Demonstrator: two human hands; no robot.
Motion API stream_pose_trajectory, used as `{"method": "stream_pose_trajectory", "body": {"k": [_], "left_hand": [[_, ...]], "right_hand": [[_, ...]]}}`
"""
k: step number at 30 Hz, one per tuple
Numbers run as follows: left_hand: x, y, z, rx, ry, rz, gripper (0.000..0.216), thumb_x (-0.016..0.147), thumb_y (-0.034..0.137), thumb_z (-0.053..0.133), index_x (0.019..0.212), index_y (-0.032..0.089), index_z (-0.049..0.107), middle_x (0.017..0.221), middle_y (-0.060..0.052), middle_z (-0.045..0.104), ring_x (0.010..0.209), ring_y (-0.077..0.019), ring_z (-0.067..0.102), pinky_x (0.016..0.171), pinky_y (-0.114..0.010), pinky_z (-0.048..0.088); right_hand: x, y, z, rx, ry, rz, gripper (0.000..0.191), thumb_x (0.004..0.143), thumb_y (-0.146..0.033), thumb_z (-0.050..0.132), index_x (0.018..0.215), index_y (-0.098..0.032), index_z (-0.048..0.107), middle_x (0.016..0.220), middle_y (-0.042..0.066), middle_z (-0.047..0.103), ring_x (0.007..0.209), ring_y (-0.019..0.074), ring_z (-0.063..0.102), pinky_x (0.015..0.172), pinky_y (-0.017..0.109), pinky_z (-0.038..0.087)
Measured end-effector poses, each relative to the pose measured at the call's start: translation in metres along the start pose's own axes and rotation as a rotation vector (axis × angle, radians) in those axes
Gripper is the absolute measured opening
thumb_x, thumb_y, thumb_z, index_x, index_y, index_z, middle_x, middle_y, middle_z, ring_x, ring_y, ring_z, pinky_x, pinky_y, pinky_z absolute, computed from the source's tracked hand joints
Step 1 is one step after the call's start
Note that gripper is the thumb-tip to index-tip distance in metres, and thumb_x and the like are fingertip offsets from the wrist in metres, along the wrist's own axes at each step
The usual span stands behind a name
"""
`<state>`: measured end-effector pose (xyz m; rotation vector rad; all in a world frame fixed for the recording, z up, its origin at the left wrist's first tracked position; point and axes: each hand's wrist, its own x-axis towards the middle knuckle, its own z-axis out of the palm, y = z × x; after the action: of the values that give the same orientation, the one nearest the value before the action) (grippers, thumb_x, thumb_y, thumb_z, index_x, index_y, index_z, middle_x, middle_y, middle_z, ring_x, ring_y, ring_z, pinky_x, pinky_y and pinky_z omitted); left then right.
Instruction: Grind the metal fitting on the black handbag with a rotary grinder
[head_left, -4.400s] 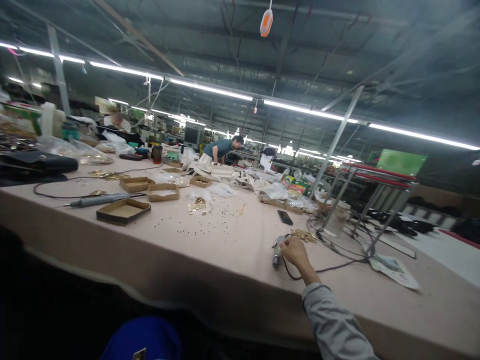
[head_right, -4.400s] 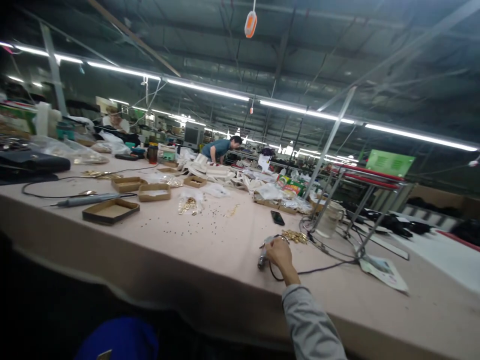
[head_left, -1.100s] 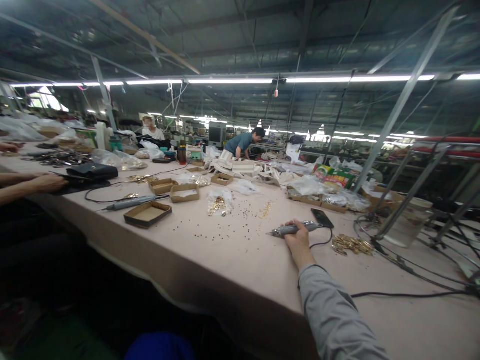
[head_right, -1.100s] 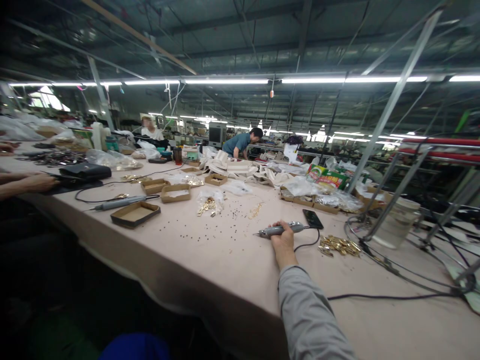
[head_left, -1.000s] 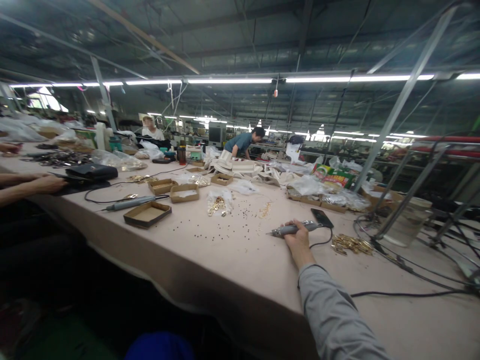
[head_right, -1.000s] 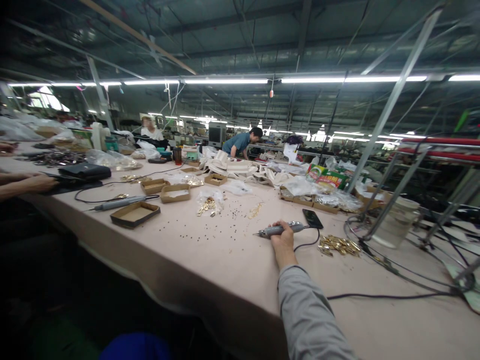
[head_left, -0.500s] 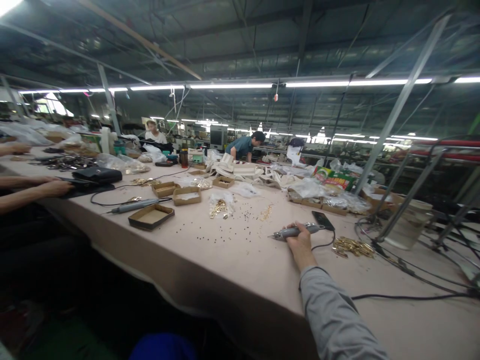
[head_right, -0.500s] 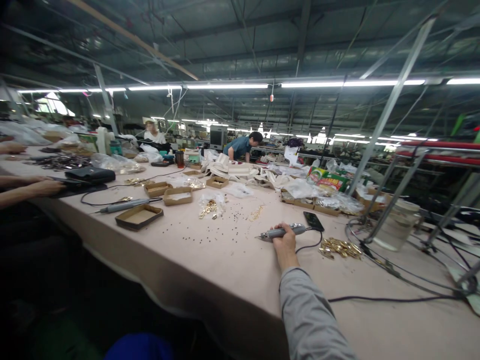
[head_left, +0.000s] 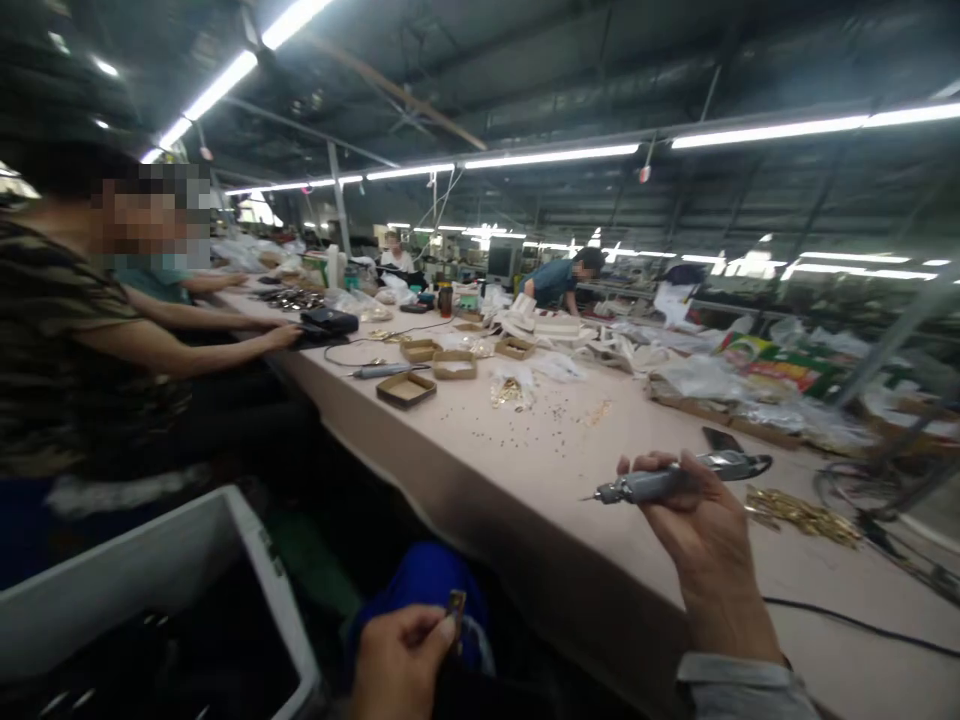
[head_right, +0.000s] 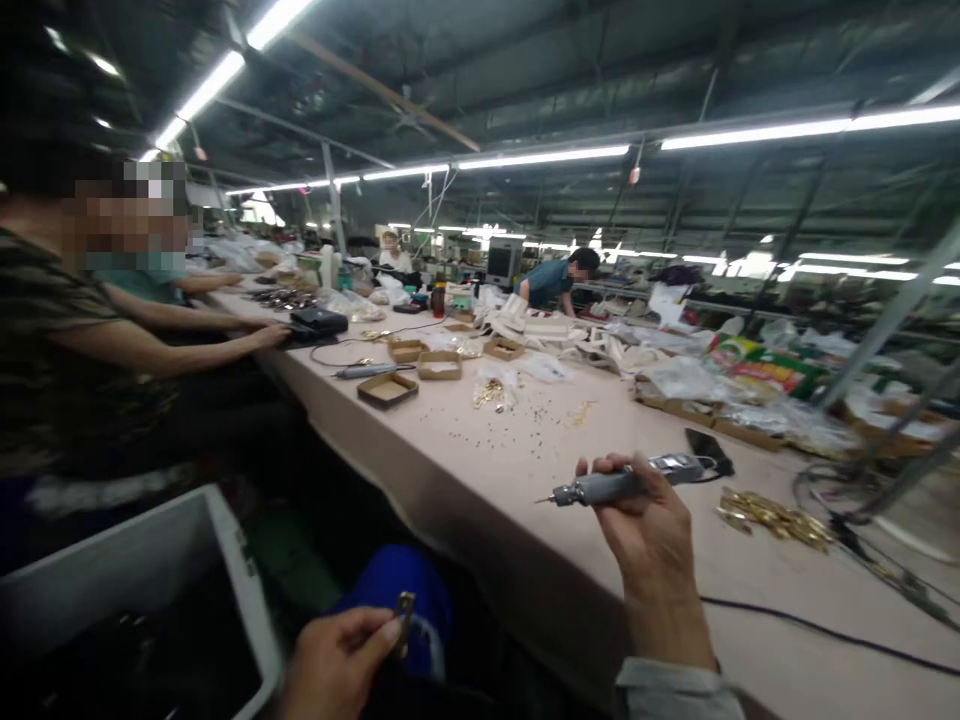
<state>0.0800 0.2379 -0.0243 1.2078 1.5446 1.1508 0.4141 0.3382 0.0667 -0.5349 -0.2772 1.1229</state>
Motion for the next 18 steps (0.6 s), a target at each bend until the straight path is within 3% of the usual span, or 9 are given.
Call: {"method": "stream_pose_trajectory", "body": {"k": [4, 8, 12, 18], "left_hand": [[-0.022, 0.014, 0.008, -0.002, -0.009, 0.007, 0.03, 0.077, 0.041, 0.067, 0.071, 0.015, 0.081, 0.071, -0.01, 0.078, 0.071, -0.0264, 0.073, 0.067, -0.031, 0.052], [-0.044, 0.023, 0.017, -0.067, -0.005, 0.005, 0.028, 0.079, 0.038, 0.067, 0.077, 0.014, 0.081, 0.075, -0.011, 0.079, 0.071, -0.0258, 0.074, 0.064, -0.03, 0.052], [-0.053, 0.023, 0.018, -0.08, 0.004, 0.022, 0.025, 0.079, 0.034, 0.067, 0.077, 0.014, 0.08, 0.074, -0.011, 0.079, 0.07, -0.0254, 0.074, 0.063, -0.03, 0.052], [-0.058, 0.027, 0.014, -0.037, 0.017, 0.04, 0.023, 0.08, 0.031, 0.065, 0.073, 0.014, 0.078, 0.072, -0.01, 0.078, 0.069, -0.0248, 0.073, 0.063, -0.03, 0.05]], "right_hand": [[-0.07, 0.03, 0.006, -0.057, 0.037, 0.087, 0.009, 0.087, -0.021, 0.07, 0.085, -0.019, 0.061, 0.085, 0.0, 0.062, 0.08, 0.0164, 0.066, 0.094, 0.052, 0.062], [-0.115, 0.056, 0.004, -0.111, -0.036, 0.112, 0.016, 0.083, -0.022, 0.078, 0.085, -0.02, 0.062, 0.086, -0.002, 0.062, 0.079, 0.0153, 0.065, 0.093, 0.047, 0.064], [-0.14, 0.067, 0.009, -0.136, -0.076, 0.103, 0.015, 0.083, -0.022, 0.08, 0.084, -0.018, 0.066, 0.087, -0.001, 0.061, 0.081, 0.0147, 0.064, 0.09, 0.042, 0.065], [-0.152, 0.075, 0.015, -0.19, -0.118, 0.097, 0.015, 0.084, -0.023, 0.082, 0.086, -0.02, 0.068, 0.089, -0.001, 0.062, 0.084, 0.0147, 0.066, 0.091, 0.039, 0.065]]}}
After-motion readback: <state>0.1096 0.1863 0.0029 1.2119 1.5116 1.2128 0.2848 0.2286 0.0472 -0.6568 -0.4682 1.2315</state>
